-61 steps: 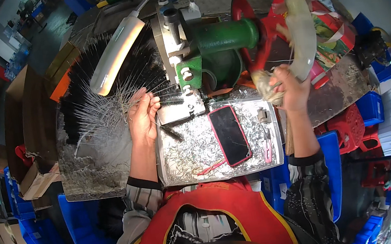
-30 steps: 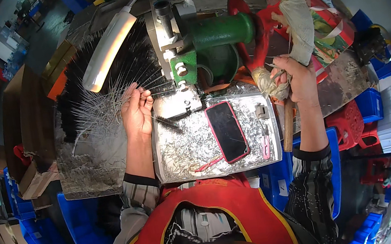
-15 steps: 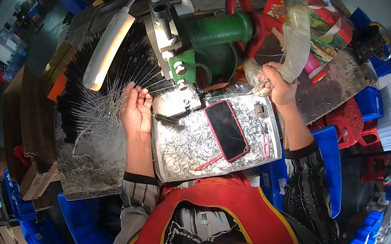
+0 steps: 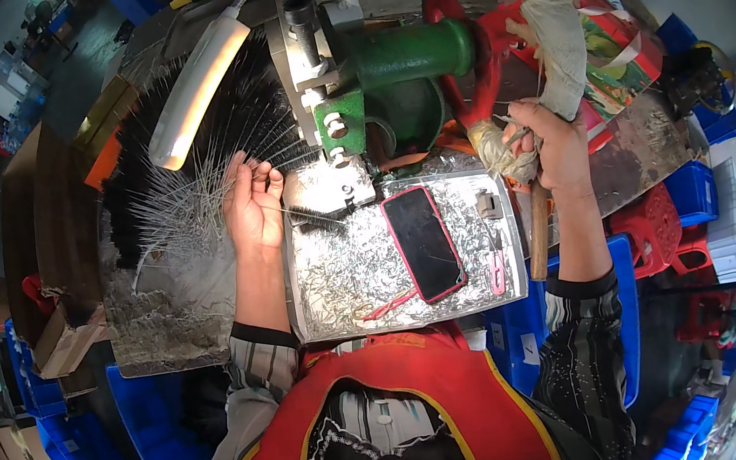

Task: Using an industrial assembly machine to bind and arrange wire brush components.

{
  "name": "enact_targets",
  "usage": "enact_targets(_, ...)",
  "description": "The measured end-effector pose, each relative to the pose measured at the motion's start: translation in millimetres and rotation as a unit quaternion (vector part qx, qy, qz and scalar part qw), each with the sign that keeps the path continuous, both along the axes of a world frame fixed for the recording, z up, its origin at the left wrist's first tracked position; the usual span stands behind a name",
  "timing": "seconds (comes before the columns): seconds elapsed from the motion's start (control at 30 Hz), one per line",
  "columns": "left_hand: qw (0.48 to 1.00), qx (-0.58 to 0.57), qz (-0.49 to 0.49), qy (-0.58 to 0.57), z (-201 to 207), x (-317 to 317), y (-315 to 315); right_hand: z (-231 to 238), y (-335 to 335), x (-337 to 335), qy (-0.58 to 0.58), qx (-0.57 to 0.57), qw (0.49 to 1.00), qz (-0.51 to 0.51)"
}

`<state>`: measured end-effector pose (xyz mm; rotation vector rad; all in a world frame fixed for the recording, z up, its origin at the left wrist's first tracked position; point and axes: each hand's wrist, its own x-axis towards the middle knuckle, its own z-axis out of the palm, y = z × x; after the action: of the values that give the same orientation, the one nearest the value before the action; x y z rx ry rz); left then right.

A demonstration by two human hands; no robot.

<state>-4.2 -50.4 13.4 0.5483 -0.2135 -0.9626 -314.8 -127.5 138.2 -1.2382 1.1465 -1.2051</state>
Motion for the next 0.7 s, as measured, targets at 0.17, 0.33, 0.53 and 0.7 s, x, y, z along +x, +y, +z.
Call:
enact_targets(0.17, 1.0, 0.0, 0.001, -0.002, -1.0, 0.3, 0.2, -7.3, -2.1, -3.2, -0.033, -0.016, 0.999, -0.001)
enact_targets(0.33, 1.0, 0.008, 0.003, -0.009, -0.4, -0.3, 0.1, -1.4, 1.3, -0.2, -0.01, -0.012, 1.0, -0.016)
enact_targets(0.53, 1.0, 0.014, 0.003, -0.007, -0.6, -0.5, -0.4, 14.9, -0.6, -0.6, 0.023, 0.003, 1.0, 0.011)
enact_targets(0.7, 1.0, 0.007, 0.008, 0.001, -1.0, 1.6, 2.1, -11.1, 6.8, 11.8, -0.018, -0.065, 0.997, -0.032)
